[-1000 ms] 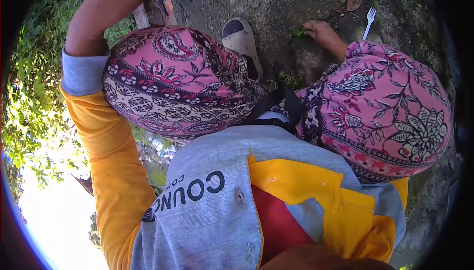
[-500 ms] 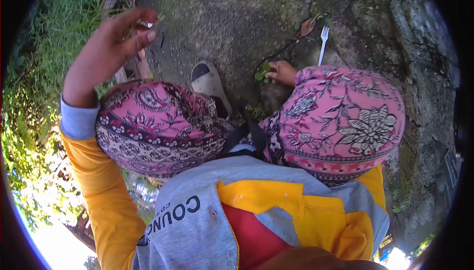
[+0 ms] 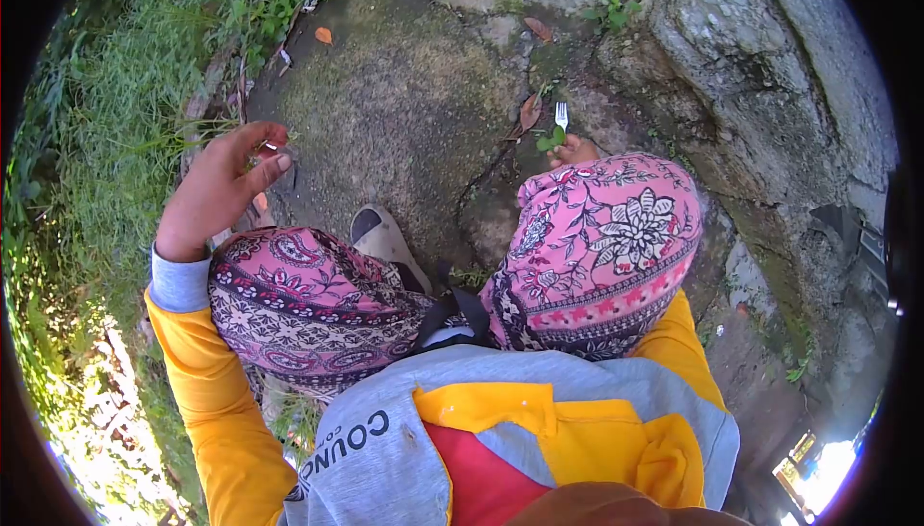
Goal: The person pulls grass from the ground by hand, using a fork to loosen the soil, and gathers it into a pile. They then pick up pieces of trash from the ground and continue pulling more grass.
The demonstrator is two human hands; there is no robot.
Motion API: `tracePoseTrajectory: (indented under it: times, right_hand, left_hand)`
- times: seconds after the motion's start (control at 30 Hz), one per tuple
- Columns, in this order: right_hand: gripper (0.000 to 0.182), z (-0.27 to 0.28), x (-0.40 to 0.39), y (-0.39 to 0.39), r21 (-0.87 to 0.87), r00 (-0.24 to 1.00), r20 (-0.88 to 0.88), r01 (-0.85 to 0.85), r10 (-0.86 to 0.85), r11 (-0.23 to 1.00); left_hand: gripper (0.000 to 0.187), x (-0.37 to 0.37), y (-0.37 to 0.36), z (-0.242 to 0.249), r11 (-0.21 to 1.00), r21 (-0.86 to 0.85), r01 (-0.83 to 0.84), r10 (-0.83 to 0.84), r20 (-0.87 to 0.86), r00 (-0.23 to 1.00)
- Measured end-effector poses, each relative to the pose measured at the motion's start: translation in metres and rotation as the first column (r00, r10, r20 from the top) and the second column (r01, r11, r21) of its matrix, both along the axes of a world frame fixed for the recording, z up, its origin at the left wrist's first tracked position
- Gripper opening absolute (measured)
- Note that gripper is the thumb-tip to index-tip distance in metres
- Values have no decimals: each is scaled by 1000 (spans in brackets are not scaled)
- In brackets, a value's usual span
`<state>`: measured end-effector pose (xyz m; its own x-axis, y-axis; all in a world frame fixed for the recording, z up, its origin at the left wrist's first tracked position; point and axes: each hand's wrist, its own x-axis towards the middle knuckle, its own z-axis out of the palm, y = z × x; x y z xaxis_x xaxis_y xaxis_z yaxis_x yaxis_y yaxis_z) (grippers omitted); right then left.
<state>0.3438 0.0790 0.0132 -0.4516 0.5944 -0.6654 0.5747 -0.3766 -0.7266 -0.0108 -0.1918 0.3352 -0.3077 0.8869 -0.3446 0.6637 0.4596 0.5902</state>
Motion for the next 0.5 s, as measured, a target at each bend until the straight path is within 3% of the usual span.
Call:
tracePoseTrajectory:
  times: [0.07, 0.13, 0.2, 0.33, 0.5]
  right_hand:
    - [20, 13, -5, 26, 369, 937, 206, -342, 282, 865]
    - [19, 45, -26, 57, 594, 803, 451, -596, 390, 541]
    - [19, 44, -48, 97, 697, 764, 511, -636, 393, 331]
    - [18, 48, -88, 164, 752, 700, 630, -658, 337, -37]
    - [15, 37, -109, 219, 633, 626, 772, -743, 109, -216]
  left_hand:
    - [32, 0, 0, 1, 999, -14, 53, -54, -76, 996]
    - [32, -4, 1, 0, 998, -48, 46, -50, -67, 997]
    - [32, -3, 3, -1, 997, -42, 65, -69, -103, 992]
    - [34, -3, 14, -1, 997, 4, 80, -77, -209, 975]
    - [41, -8, 18, 4, 1000, 14, -5, 9, -280, 960]
